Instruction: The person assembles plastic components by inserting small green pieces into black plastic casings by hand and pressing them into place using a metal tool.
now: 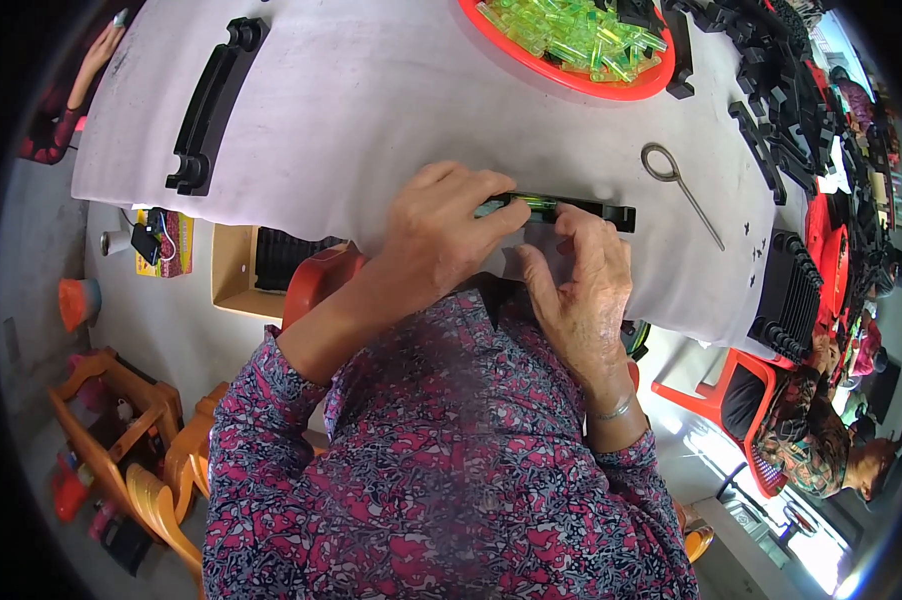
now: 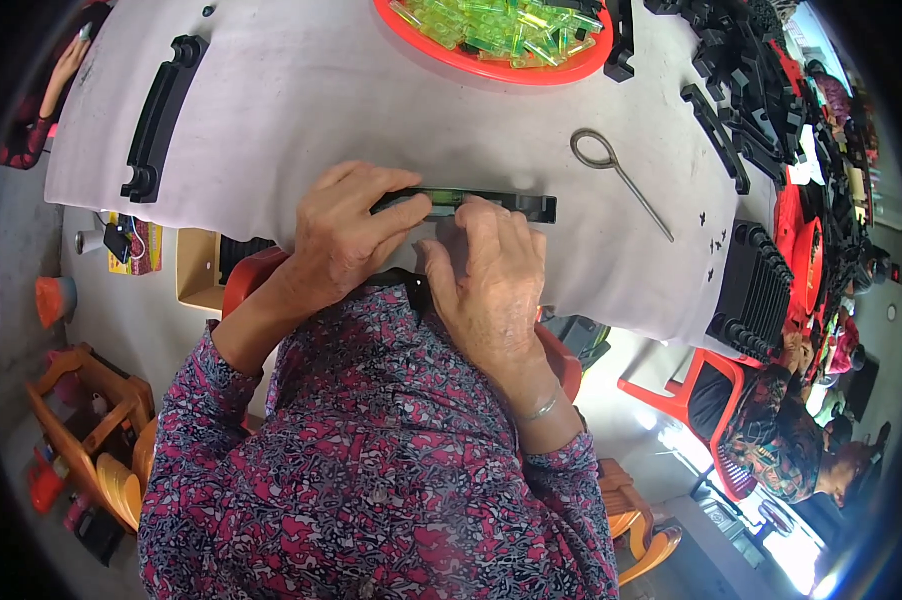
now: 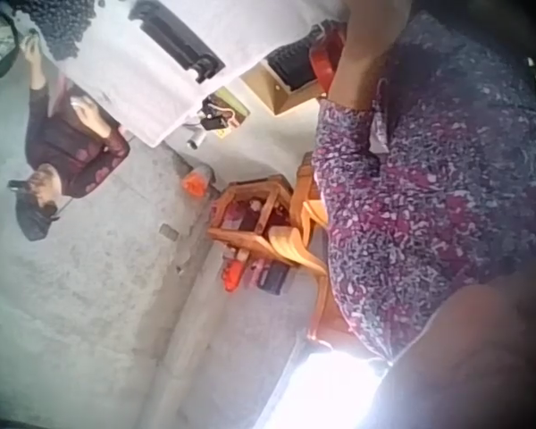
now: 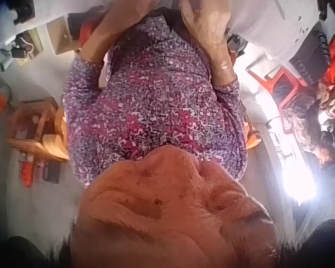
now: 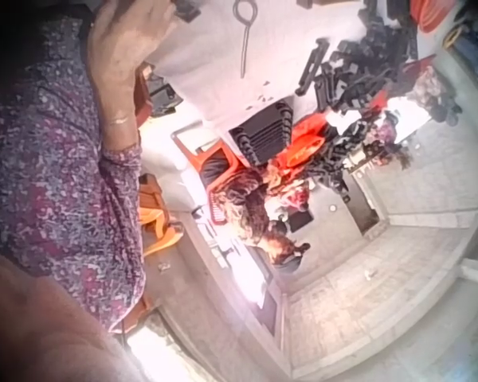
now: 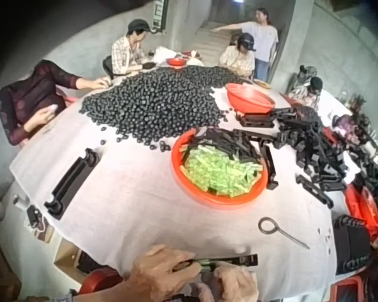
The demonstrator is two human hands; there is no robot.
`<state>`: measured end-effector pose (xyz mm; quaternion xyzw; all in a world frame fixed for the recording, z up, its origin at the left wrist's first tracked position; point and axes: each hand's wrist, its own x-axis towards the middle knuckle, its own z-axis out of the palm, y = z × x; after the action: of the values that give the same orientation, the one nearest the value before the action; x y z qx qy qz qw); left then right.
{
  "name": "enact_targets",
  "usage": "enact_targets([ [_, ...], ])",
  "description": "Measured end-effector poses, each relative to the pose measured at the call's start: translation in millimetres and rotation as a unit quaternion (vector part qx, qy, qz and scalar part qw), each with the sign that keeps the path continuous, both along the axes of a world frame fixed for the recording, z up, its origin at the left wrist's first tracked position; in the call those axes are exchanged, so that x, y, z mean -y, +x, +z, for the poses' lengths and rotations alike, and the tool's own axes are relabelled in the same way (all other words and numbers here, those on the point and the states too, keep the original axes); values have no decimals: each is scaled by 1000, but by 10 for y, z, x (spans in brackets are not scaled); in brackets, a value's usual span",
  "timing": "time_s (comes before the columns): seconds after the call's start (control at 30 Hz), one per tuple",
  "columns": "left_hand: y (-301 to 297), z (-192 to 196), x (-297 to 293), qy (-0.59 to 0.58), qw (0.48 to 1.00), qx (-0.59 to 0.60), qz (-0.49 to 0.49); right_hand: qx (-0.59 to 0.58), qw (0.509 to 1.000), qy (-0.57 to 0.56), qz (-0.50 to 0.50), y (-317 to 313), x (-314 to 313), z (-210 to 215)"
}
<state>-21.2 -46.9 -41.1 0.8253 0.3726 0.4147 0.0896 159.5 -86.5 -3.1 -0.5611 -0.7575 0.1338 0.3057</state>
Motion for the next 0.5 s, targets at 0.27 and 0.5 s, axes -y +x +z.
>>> enact_targets([
  [0.27, 16, 38, 28, -5, 1000, -20, 19, 126, 992, 3, 23, -4, -22, 59],
  [0.5, 51, -4, 58, 0, 998, -37, 47, 92, 994, 7, 59, 156, -97, 79],
])
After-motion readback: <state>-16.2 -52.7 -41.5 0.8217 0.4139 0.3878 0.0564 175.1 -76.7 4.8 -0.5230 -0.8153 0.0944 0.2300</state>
